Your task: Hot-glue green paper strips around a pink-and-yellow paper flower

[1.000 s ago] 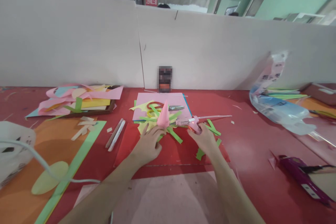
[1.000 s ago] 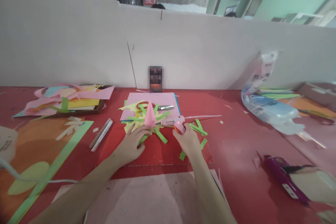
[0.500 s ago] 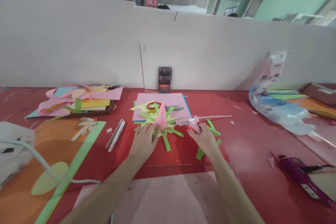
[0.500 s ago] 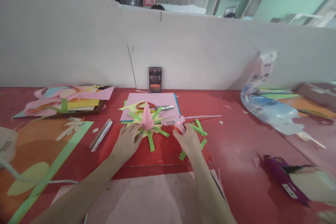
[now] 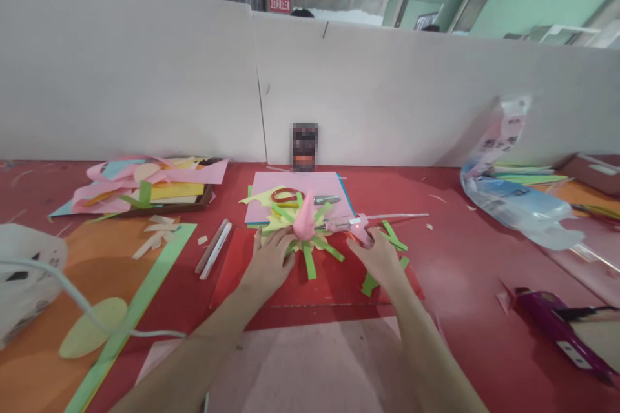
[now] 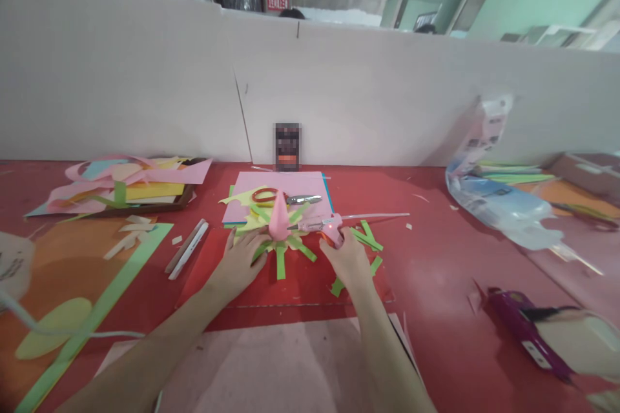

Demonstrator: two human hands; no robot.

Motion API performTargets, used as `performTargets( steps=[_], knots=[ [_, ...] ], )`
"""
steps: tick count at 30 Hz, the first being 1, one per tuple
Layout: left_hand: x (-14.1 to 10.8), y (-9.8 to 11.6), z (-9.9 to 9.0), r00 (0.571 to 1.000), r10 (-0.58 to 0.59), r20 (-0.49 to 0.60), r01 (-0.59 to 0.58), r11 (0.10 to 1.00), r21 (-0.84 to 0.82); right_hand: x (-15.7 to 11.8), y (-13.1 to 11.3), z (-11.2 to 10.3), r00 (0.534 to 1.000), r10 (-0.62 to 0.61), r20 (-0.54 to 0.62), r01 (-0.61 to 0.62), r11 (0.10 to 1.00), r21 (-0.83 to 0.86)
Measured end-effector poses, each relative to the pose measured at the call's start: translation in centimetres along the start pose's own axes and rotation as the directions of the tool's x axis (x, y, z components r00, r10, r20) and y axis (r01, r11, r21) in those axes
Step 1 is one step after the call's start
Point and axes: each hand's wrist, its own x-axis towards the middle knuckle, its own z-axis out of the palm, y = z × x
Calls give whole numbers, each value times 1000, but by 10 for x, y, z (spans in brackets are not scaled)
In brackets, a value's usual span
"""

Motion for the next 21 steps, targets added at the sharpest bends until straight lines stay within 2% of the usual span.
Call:
performTargets(
  steps=[5,21],
  knots=[
    [0,-1,1,999,24,23,-24,1000,-13,0,0,0,1000,-11,-5,11,1000,12],
    [-1,1,4,998,-57,-6,57,988,146,1,4,3,1000,-6,13,6,1000,-20]
  ],
)
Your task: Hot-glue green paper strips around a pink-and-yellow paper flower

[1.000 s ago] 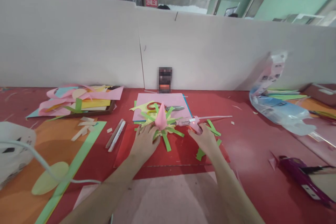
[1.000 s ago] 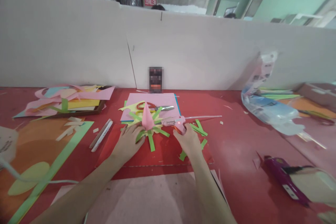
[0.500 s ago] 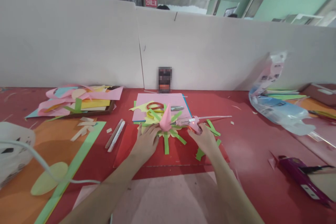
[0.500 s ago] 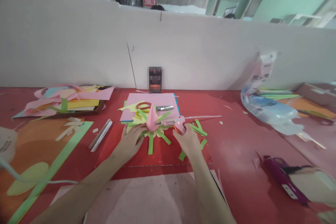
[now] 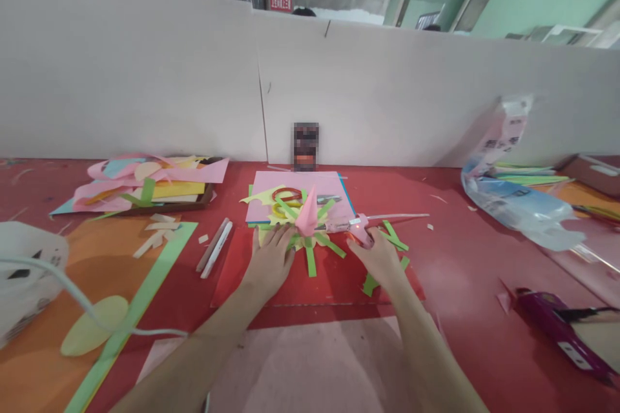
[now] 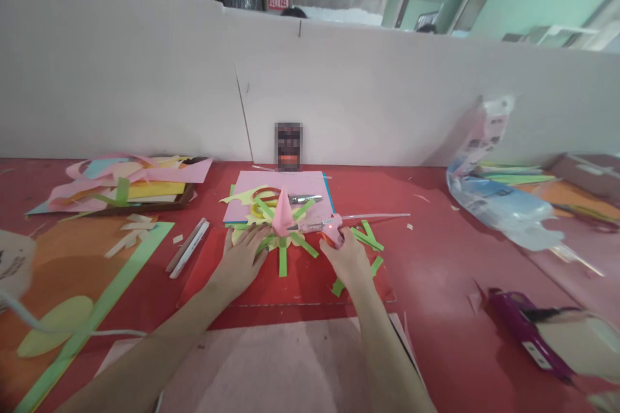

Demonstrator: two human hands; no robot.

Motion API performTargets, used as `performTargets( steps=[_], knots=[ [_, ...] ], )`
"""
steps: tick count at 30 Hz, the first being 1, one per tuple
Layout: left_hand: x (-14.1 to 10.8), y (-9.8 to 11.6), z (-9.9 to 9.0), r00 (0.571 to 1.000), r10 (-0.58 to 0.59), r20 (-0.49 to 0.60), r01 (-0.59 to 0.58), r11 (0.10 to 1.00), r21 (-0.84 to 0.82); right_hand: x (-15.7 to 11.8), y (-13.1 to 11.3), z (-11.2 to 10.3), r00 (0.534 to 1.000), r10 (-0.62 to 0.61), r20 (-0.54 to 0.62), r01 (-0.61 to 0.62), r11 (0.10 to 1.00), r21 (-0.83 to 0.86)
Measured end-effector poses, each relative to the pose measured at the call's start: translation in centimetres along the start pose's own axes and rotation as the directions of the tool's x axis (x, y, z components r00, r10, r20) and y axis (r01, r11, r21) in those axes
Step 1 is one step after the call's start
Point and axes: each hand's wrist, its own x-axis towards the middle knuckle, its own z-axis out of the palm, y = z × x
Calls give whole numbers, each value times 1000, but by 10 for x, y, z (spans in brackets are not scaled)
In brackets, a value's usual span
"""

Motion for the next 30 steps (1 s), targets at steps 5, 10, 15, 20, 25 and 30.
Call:
performTargets(
  steps=[5,10,15,20,25,30],
  knots=[
    [0,-6,6,985,-155,-77,157,987,22,0,0,1,1000,-10,-2,10,1000,4],
    [0,-7,7,980,-186,-76,189,981,41,0,0,2,1000,-2,9,2,1000,12],
    [-1,-6,7,977,-191,-91,199,976,85,1,2,3,1000,-10,8,9,1000,10],
    [0,-4,5,975,-198,-101,209,971,113,1,3,4,1000,-15,6,15,1000,7],
    [0,-3,4,969,-216,-116,228,967,110,-1,0,3,1000,-14,9,14,1000,-11],
    [0,-2,5,965,-223,-136,238,966,105,-1,0,3,1000,-13,18,13,1000,-14]
  ],
)
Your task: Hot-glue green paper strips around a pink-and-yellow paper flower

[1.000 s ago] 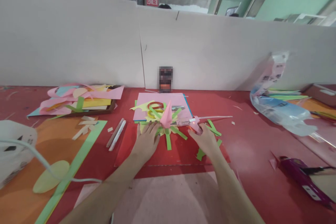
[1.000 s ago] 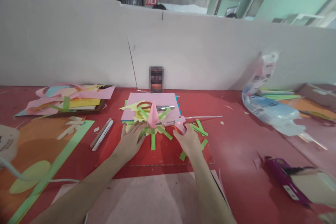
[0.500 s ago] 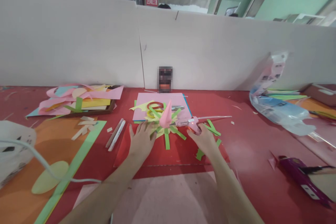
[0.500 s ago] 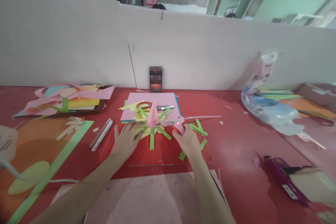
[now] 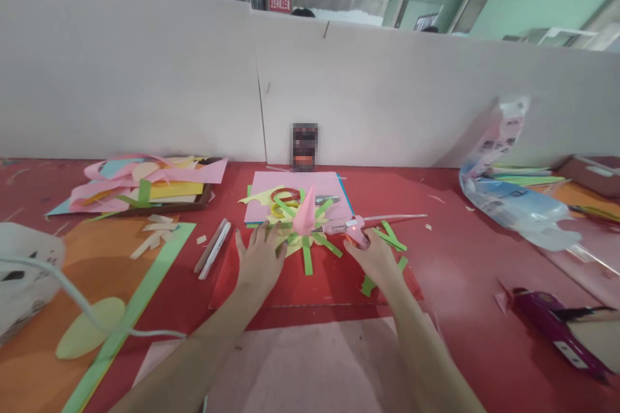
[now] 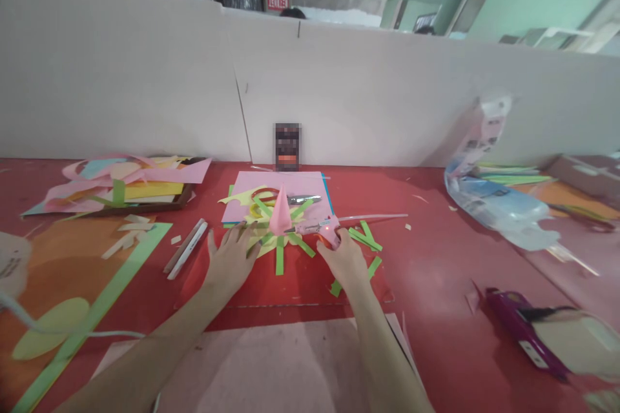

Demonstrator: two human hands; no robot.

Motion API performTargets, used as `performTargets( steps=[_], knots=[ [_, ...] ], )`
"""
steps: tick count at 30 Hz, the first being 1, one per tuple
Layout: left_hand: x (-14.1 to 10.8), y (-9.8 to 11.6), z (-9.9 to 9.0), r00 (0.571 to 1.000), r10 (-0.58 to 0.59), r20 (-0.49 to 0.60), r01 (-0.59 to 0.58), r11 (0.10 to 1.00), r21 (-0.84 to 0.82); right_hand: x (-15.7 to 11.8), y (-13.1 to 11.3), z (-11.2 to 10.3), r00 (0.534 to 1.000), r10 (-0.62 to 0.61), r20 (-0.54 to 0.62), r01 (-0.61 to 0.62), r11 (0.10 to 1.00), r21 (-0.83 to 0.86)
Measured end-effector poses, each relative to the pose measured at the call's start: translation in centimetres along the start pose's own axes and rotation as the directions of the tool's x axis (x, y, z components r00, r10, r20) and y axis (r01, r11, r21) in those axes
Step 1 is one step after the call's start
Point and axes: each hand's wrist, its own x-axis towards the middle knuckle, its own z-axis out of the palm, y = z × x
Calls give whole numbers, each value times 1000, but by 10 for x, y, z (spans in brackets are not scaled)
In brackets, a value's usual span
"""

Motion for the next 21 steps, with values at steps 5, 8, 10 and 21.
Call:
performTargets(
  steps=[5,8,10,21],
  knots=[
    [3,0,-2,999,20,-47,-21,1000,-23,-1,0,0,1000,6,9,-6,1000,6],
    [6,-1,-9,978,206,-8,-205,969,-139,-1,0,-1,1000,8,-1,-8,1000,11],
    [7,0,-14,935,352,42,-335,915,-224,0,0,-1,1000,14,-9,-14,1000,13],
    [4,1,-11,804,539,252,-462,832,-308,0,-2,-3,1000,21,-11,-20,999,42]
  ],
)
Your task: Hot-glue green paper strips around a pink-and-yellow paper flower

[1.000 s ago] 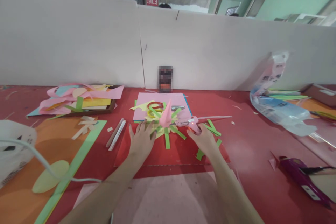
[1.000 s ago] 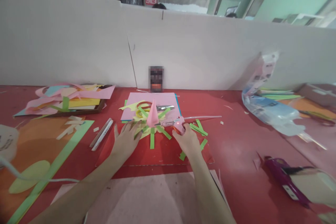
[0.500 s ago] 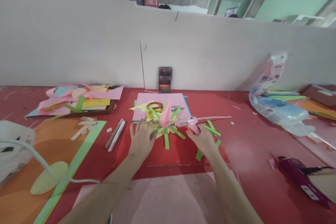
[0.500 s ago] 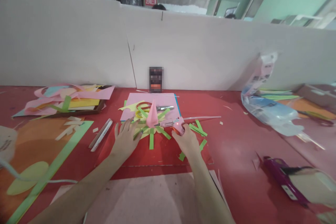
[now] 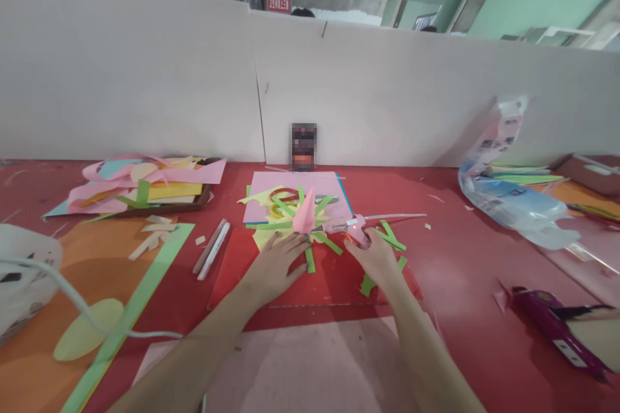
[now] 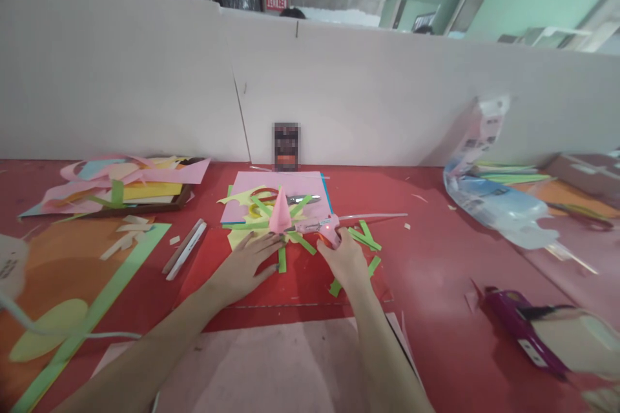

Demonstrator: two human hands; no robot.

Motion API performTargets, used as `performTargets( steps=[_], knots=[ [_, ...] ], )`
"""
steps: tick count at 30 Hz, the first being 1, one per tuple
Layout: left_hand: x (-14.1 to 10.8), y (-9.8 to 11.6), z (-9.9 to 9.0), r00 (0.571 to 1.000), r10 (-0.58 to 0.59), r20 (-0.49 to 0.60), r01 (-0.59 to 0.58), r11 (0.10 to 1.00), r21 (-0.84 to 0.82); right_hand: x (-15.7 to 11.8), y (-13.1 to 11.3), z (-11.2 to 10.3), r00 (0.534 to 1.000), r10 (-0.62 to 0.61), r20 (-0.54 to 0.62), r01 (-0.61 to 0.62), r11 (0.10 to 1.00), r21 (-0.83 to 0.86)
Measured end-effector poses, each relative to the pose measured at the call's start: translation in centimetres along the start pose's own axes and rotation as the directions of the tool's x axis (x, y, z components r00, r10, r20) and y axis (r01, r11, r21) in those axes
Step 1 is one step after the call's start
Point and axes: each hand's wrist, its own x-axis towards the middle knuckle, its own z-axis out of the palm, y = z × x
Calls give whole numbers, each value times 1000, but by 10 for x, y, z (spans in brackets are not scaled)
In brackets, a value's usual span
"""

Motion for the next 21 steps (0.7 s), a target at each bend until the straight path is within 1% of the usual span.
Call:
performTargets(
  steps=[3,6,11,21],
  knots=[
    [0,0,2,999,-51,-18,52,998,43,0,-1,-1,1000,3,-6,-3,1000,-3],
    [-1,1,2,997,-78,-30,80,995,59,-1,-2,-1,1000,8,1,-8,1000,2],
    [-1,0,1,998,-69,-10,69,997,37,-1,-3,-1,1000,8,8,-8,1000,19],
    [-1,-3,0,999,-51,-11,51,999,-5,-2,-4,-2,1000,1,3,-2,1000,19]
  ],
)
